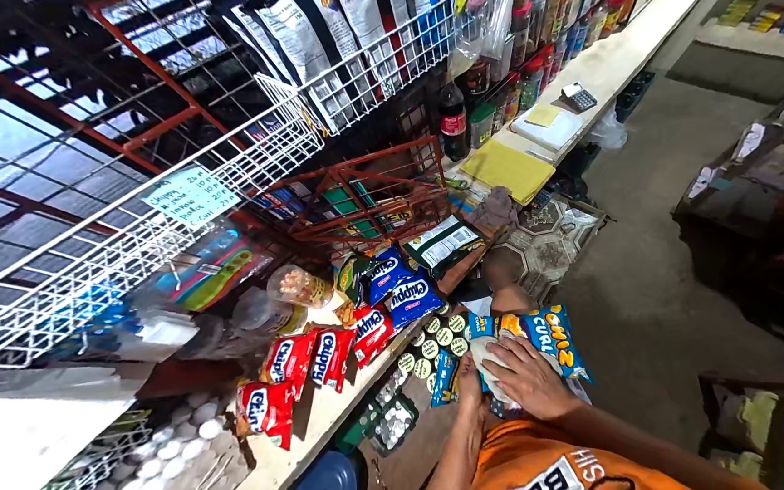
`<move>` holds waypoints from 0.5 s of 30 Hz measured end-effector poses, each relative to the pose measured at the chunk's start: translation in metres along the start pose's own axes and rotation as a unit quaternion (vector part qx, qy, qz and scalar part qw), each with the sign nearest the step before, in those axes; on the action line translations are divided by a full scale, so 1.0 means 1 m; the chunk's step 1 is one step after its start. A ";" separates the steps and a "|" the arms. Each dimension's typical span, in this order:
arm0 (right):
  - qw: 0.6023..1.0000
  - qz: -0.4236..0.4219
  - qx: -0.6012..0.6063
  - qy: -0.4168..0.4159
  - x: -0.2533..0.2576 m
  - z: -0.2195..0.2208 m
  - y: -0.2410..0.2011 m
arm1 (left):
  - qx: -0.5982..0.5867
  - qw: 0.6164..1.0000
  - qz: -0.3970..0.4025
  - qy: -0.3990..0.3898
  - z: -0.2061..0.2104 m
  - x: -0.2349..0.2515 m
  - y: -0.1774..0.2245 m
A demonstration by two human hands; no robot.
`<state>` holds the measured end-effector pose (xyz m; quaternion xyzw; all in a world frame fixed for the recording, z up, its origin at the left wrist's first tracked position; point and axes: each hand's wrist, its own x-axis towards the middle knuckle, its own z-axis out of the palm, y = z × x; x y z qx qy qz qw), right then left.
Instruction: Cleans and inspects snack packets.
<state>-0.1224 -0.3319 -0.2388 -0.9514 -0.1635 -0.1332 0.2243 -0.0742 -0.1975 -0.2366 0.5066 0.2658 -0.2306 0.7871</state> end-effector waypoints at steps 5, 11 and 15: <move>0.989 0.132 -0.009 0.064 -0.036 -0.010 0.025 | 0.042 0.999 -0.025 0.018 -0.002 0.004 0.006; 0.827 0.511 0.232 -0.031 -0.006 -0.039 0.065 | 0.155 0.986 0.053 -0.017 -0.017 0.010 -0.003; 0.684 0.607 0.405 -0.002 -0.014 -0.033 0.084 | 0.206 0.974 0.096 -0.020 -0.018 0.003 0.001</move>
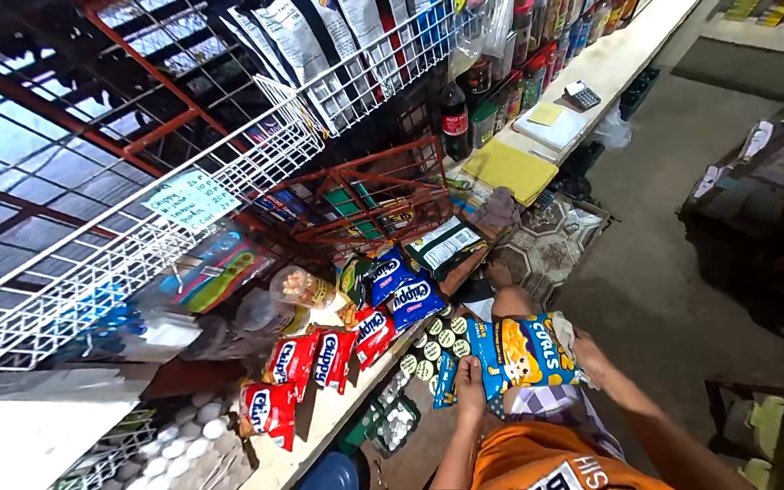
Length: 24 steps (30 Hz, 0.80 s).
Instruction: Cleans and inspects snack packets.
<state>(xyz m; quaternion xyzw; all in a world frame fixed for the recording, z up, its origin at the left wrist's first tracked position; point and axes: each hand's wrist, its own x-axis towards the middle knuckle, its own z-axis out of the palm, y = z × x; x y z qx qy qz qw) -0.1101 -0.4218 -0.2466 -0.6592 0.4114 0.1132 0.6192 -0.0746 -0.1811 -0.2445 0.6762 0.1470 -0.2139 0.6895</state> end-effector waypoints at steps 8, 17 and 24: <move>0.987 -0.102 0.125 0.000 -0.010 -0.017 -0.003 | 0.053 0.998 0.036 -0.016 -0.011 0.000 -0.003; 0.982 -0.145 0.074 0.100 0.008 -0.027 0.023 | -0.005 0.993 0.082 0.083 0.000 0.023 0.006; 0.939 -0.292 -0.173 -0.054 -0.009 -0.021 -0.094 | -0.003 0.997 0.068 0.036 -0.001 0.027 0.007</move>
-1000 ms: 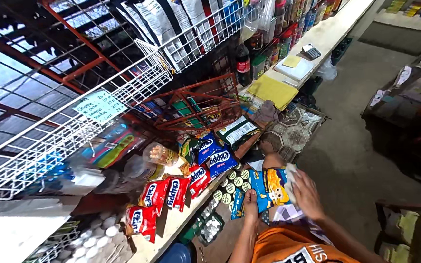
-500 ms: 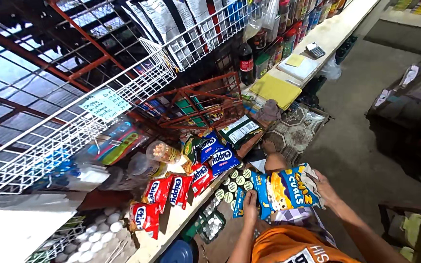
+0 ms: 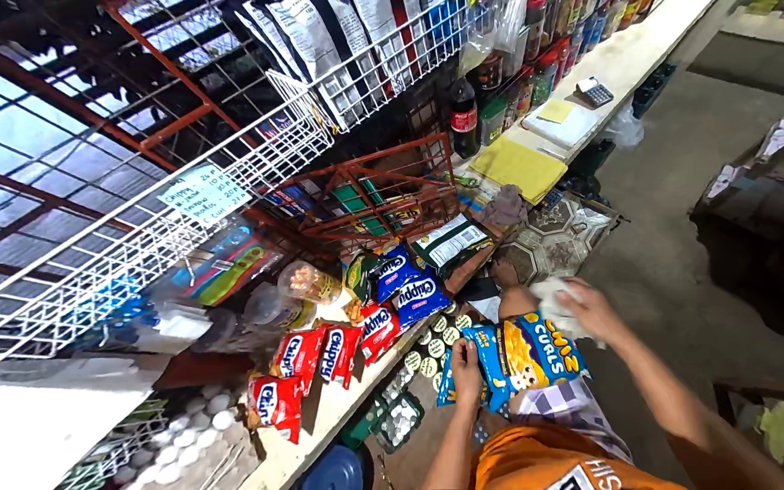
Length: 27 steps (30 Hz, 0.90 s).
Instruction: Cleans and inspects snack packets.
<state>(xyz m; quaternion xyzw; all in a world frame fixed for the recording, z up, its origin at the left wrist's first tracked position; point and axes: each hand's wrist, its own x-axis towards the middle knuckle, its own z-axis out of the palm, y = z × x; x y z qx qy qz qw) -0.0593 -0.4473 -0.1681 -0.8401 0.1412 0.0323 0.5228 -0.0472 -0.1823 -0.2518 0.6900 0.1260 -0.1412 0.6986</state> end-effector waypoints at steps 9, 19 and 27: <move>0.921 -0.036 -0.263 -0.286 0.030 0.102 -0.017 | -0.031 0.997 -0.020 0.064 0.017 -0.003 -0.009; 0.992 -0.011 -0.125 0.015 0.007 0.004 0.052 | 0.005 0.997 -0.034 0.064 0.013 0.000 -0.001; 0.968 -0.134 -0.205 -0.058 -0.050 0.068 0.029 | 0.128 0.981 -0.148 0.000 0.007 -0.035 0.008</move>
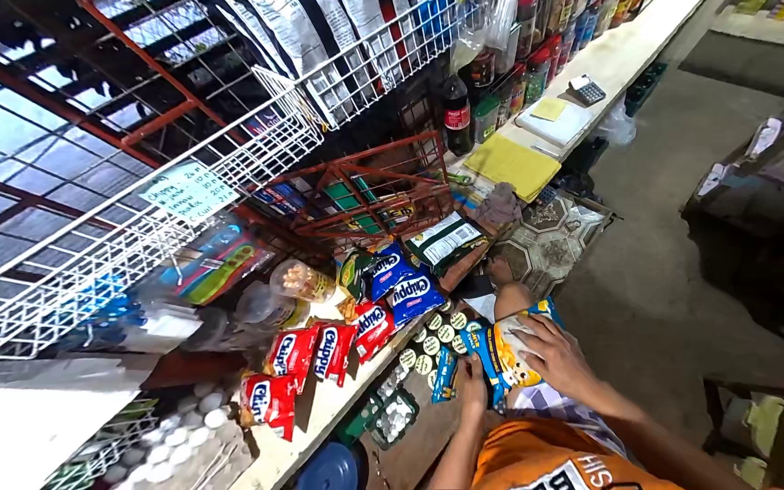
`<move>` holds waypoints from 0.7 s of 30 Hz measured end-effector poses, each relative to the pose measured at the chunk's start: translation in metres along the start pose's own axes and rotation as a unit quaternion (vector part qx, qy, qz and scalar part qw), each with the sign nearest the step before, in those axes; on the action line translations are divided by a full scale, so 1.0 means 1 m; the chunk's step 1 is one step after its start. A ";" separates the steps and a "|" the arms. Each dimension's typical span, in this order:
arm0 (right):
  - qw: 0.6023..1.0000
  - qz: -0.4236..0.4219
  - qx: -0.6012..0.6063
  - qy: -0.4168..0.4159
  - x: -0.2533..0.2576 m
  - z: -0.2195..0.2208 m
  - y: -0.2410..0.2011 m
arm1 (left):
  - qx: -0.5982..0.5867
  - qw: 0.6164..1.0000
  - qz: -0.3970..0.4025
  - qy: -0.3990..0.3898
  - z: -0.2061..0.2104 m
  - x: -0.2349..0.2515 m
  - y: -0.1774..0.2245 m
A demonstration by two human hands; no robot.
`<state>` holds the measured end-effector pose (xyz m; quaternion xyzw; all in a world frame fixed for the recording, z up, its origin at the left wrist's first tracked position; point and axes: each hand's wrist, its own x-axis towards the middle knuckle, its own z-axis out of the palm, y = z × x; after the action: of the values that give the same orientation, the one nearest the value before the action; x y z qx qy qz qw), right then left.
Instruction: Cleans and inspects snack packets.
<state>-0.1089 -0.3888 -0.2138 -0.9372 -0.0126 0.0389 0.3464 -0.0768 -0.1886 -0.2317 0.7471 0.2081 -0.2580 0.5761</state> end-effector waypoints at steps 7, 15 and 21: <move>0.975 0.123 0.110 0.150 -0.027 0.012 0.040 | 0.046 0.995 0.068 0.059 0.005 -0.005 0.000; 0.990 -0.021 0.102 0.095 -0.016 -0.021 -0.032 | -0.092 0.992 0.080 0.011 0.008 -0.002 -0.008; 0.954 -0.264 -0.099 0.098 -0.031 0.050 0.001 | -0.187 0.982 0.030 0.013 0.008 0.000 -0.011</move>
<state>-0.1439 -0.3588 -0.2499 -0.9294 -0.2292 -0.1470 0.2491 -0.0853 -0.1936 -0.2416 0.6353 0.2375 -0.1876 0.7105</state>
